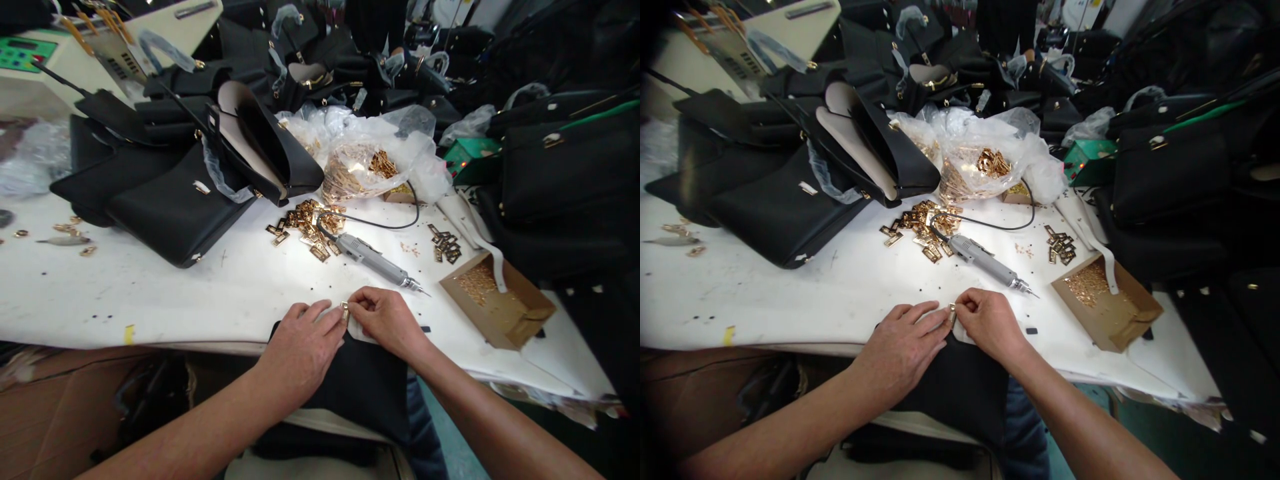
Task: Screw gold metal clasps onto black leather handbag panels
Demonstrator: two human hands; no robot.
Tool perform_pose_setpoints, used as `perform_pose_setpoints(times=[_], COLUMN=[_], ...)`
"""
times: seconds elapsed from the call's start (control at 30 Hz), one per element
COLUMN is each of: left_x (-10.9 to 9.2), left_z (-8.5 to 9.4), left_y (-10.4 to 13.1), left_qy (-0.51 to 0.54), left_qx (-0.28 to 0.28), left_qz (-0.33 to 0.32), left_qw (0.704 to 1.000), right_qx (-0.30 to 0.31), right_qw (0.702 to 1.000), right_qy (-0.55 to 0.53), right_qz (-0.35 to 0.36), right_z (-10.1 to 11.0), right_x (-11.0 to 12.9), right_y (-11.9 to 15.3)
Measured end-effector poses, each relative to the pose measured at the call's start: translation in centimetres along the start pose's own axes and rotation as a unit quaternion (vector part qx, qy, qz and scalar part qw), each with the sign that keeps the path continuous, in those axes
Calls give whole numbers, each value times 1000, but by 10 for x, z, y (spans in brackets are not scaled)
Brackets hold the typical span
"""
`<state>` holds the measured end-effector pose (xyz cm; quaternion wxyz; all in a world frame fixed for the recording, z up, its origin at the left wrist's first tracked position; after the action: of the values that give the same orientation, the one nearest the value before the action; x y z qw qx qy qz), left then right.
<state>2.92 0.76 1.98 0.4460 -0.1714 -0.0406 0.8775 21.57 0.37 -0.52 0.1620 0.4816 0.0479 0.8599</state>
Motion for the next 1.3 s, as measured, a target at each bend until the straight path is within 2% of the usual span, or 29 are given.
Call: perform_pose_setpoints(times=[0.33,0.57,0.7,0.77,0.83,0.9,0.97,1.03,1.1,1.23,1.3], left_x=[-1,3,7,6,4,1,-3,-6,-7,-4,-3], left_z=[1,-8,-9,-7,-4,-1,1,2,1,-1,-1], left_y=[-1,4,4,4,3,1,0,1,2,4,4], left_qy=[-1,-49,-54,-41,-26,-19,-26,-41,-57,-78,-79], left_qx=[12,-38,-26,-22,-18,-12,-6,-5,-16,-36,-31], left_qz=[7,-11,-19,-12,-3,6,13,13,2,-33,-37], left_qw=[1000,998,998,999,999,1000,1000,999,998,996,996], right_qx=[-8,-43,-33,-47,-115,-191,-224,-212,-185,-160,-165], right_qw=[1000,998,999,998,985,953,923,912,917,927,937], right_qy=[-7,9,3,9,55,137,227,292,313,294,258], right_qz=[12,43,30,50,118,189,215,194,165,170,171], right_z=[-1,-6,-10,-4,10,27,41,49,50,50,57], right_x=[1,5,5,9,15,22,23,19,13,10,13], right_y=[1,-2,-1,0,0,-3,-11,-21,-31,-40,-39])
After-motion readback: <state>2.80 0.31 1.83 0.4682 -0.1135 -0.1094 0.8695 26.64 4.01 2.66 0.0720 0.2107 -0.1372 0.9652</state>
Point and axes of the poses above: each hand's wrist, its own y-axis away from the middle knuckle, its own z-axis out of the back of the hand, x = y × z, the point moved 2 cm from there along -y, towards the middle knuckle, and after that the axes turned 12 degrees about -x, right-handed, at the moved point
